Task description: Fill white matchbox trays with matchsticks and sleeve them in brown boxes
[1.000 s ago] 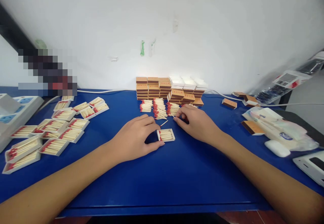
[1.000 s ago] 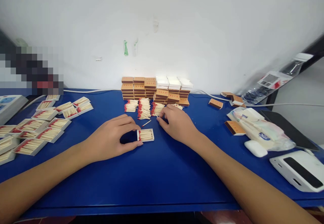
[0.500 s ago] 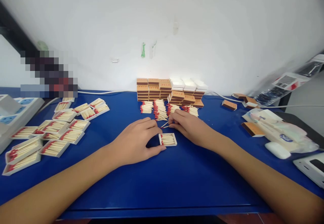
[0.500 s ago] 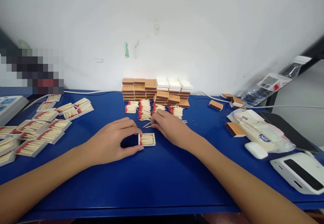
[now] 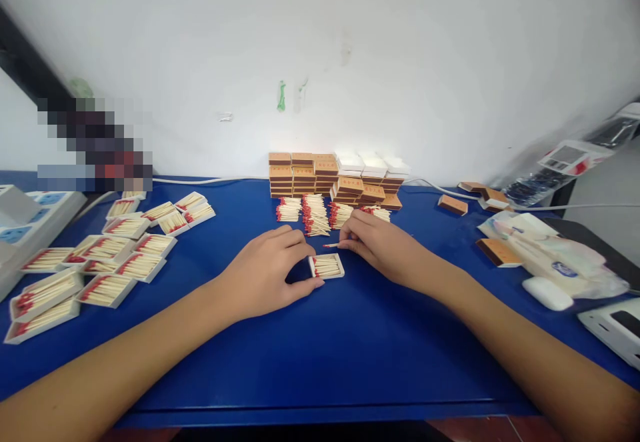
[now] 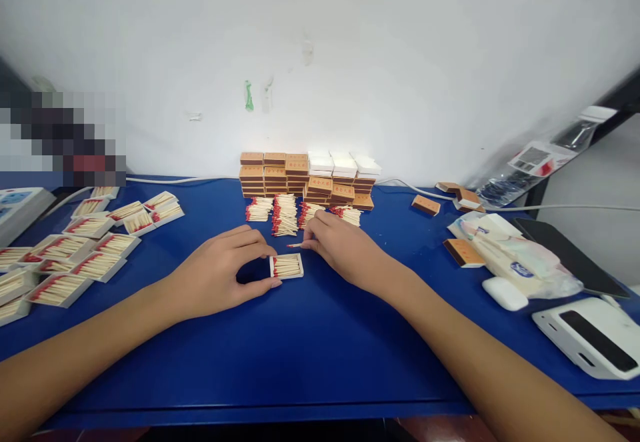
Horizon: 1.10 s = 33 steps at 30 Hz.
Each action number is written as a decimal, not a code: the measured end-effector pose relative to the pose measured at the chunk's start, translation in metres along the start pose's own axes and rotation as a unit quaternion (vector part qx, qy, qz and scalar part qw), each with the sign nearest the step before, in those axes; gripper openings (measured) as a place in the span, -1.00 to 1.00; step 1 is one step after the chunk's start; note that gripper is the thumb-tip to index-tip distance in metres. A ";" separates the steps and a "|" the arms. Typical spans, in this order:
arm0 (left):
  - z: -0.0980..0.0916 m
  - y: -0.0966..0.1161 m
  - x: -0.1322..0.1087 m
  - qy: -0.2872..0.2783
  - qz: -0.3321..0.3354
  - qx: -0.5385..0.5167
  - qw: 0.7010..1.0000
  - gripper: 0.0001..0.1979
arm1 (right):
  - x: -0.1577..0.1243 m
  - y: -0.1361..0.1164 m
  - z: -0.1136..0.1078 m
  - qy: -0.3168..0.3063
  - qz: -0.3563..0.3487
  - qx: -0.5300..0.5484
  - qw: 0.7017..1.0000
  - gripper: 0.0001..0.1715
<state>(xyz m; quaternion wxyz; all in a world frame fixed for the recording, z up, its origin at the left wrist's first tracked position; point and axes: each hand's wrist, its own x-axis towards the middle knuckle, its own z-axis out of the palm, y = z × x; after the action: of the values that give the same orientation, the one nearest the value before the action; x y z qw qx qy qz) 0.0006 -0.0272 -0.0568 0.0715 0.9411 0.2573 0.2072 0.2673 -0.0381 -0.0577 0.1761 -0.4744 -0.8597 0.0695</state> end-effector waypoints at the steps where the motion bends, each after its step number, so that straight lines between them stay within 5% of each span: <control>1: 0.000 0.000 0.000 0.005 -0.001 0.005 1.000 -0.72 | -0.002 -0.002 -0.002 0.006 -0.005 -0.005 1.000 -0.86; 9: 0.004 0.000 0.001 0.003 -0.008 -0.002 1.000 -0.72 | -0.006 -0.030 0.004 -0.004 -0.039 -0.088 0.995 -0.88; 18: 0.001 0.000 -0.001 -0.014 0.003 -0.031 0.999 -0.73 | -0.004 -0.029 0.002 -0.024 -0.021 0.064 0.997 -0.88; 22: 0.001 -0.001 0.000 -0.012 -0.001 -0.027 1.000 -0.73 | -0.004 -0.018 0.003 0.004 -0.009 0.100 0.995 -0.86; 26: 0.001 -0.001 -0.001 -0.009 -0.005 -0.023 1.000 -0.71 | -0.002 0.007 0.000 0.073 0.023 0.023 0.997 -0.88; 33: 0.000 0.001 -0.001 -0.001 -0.001 -0.014 1.000 -0.72 | 0.000 0.028 0.004 0.053 0.029 -0.027 0.998 -0.84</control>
<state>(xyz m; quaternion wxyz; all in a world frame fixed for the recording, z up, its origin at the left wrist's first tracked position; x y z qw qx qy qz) 0.0000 -0.0283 -0.0568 0.0849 0.9401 0.2549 0.2097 0.2880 -0.0226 -0.0694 0.2064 -0.5072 -0.8363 0.0257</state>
